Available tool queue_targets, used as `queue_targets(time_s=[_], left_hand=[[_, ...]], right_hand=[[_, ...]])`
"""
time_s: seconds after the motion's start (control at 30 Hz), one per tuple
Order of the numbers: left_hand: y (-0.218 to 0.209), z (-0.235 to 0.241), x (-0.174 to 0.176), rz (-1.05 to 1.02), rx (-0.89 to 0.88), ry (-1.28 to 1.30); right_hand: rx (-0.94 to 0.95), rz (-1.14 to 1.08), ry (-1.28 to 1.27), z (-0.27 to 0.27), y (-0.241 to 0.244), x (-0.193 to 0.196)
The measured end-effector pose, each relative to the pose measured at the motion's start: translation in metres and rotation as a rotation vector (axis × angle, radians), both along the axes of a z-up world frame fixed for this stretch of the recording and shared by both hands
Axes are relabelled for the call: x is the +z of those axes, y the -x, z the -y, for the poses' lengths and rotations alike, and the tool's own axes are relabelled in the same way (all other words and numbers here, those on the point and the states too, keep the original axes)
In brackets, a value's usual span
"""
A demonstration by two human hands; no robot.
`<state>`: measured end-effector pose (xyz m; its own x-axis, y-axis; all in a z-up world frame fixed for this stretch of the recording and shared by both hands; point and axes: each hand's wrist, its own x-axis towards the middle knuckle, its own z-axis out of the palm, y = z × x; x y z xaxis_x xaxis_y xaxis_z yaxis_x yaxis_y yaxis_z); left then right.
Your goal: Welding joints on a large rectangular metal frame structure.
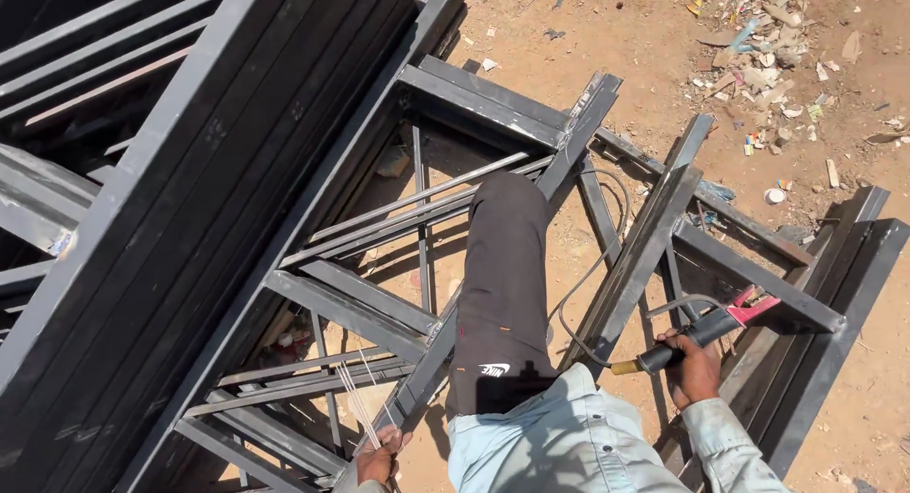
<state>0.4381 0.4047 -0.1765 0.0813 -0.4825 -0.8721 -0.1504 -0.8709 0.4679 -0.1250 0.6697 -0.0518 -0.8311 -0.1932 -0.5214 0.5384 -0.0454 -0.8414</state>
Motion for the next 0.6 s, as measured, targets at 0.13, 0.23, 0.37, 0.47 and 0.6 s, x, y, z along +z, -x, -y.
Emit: queue_targets(time_s=[0.13, 0.23, 0.37, 0.47, 0.6], left_hand=[[0.011, 0.066, 0.016, -0.073, -0.148, 0.082], [0.040, 0.113, 0.055, -0.025, -0.282, 0.125], [0.065, 0.150, 0.046, -0.060, -0.357, 0.183], [0.082, 0.154, 0.059, -0.121, -0.333, 0.214], [0.084, 0.135, 0.066, -0.279, -0.311, 0.253]], right_hand=[[-0.145, 0.083, 0.126, 0.007, -0.024, 0.068], [-0.271, 0.115, 0.143, -0.003, -0.040, 0.089], [-0.387, 0.148, 0.231, -0.034, -0.057, 0.085], [-0.430, 0.173, 0.303, -0.049, -0.068, 0.065], [-0.456, 0.307, 0.296, -0.067, -0.078, 0.016]])
